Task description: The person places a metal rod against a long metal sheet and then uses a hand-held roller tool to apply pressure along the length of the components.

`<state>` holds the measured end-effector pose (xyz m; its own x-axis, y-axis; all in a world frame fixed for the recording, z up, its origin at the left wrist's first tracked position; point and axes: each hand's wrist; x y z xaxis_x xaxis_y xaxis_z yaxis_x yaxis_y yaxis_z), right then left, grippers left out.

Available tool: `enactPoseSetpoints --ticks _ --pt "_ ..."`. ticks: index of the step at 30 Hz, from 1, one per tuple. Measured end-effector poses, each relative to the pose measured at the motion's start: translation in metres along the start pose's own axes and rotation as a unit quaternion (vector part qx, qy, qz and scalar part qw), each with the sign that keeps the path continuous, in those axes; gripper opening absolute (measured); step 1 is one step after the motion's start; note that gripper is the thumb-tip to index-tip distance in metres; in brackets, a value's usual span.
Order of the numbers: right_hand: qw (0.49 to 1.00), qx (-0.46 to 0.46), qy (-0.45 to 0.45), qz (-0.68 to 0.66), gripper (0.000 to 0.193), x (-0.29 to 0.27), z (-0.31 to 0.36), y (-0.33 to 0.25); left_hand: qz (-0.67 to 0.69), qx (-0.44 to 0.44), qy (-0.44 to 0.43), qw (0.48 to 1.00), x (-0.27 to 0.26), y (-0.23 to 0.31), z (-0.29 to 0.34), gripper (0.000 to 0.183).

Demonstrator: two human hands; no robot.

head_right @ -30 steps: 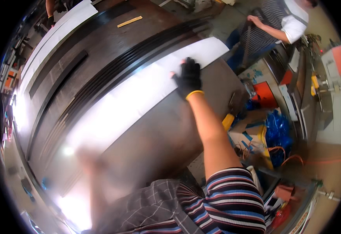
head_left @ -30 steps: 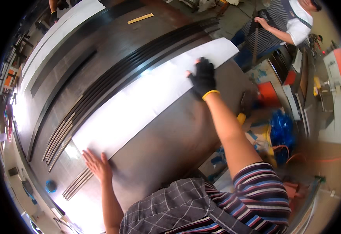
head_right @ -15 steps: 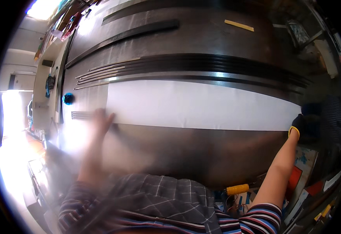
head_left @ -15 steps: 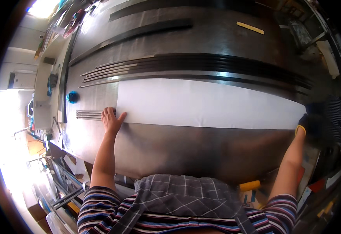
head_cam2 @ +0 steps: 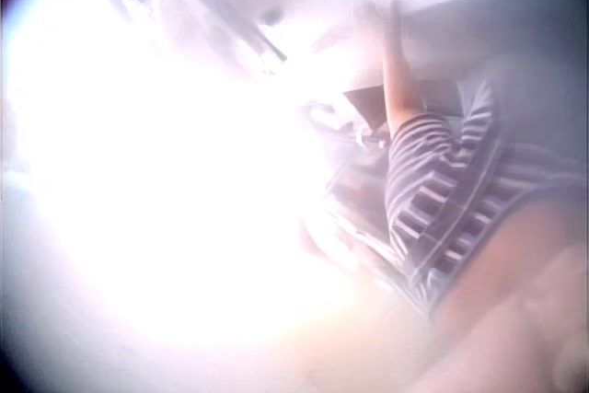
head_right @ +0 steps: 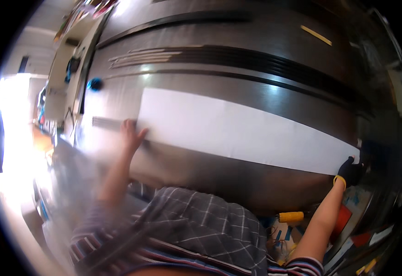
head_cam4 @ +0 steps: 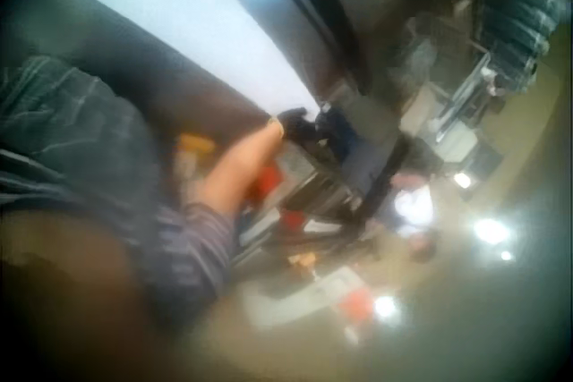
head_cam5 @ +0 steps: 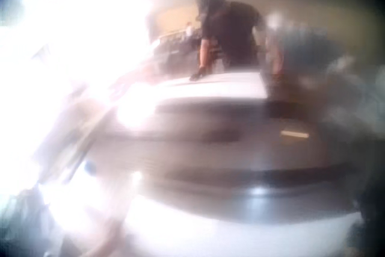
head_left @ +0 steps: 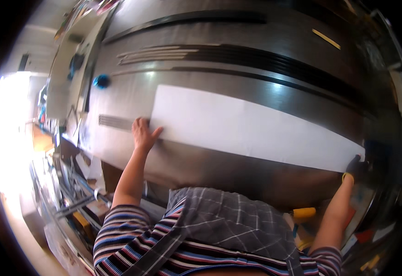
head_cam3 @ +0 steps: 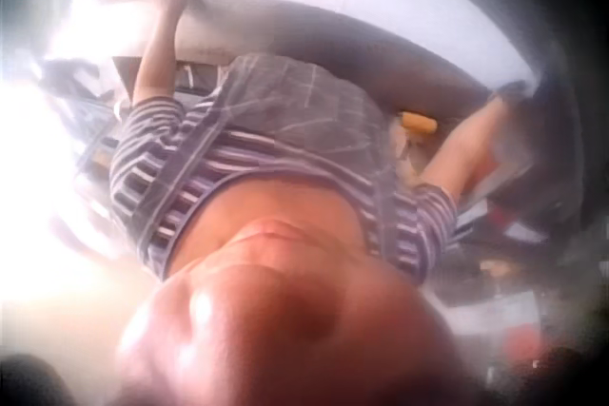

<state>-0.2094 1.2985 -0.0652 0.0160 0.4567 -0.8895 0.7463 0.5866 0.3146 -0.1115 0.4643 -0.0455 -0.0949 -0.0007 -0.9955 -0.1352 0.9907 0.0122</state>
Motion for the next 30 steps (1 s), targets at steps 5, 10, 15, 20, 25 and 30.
enactPoseSetpoints --ticks 5,10,15,20,25,30 --pt "0.971 -0.159 0.046 -0.175 0.062 -0.034 0.101 -0.036 0.079 -0.061 0.128 0.987 -0.005 -0.024 -0.022 0.062" --pt "0.914 -0.301 0.026 -0.272 0.070 -0.159 0.263 -0.123 0.090 -0.283 0.081 0.951 -0.003 -0.190 -0.002 0.055" --pt "0.866 -0.361 -0.001 -0.347 0.078 -0.259 0.395 -0.217 0.119 -0.388 0.063 0.912 0.010 -0.319 -0.004 0.050" --pt "0.812 -0.354 -0.119 -0.449 0.080 -0.343 0.515 -0.326 0.259 -0.249 0.107 0.927 0.012 -0.321 -0.048 0.038" --pt "0.755 -0.414 -0.070 -0.503 0.076 -0.388 0.593 -0.370 0.507 -0.303 0.061 0.805 0.013 -0.319 -0.049 0.033" --pt "0.784 -0.143 -0.128 -0.590 0.049 -0.382 0.604 -0.340 0.710 -0.312 0.022 0.631 0.059 -0.394 -0.040 0.024"
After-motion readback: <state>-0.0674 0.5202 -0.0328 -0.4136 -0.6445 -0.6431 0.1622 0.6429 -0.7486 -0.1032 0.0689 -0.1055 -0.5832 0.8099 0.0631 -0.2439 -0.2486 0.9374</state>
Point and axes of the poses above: each hand's wrist, its own z-axis away from the middle knuckle, its own x-axis out of the palm, y = z × x, and after that the axes turned 8 degrees about x, right-handed
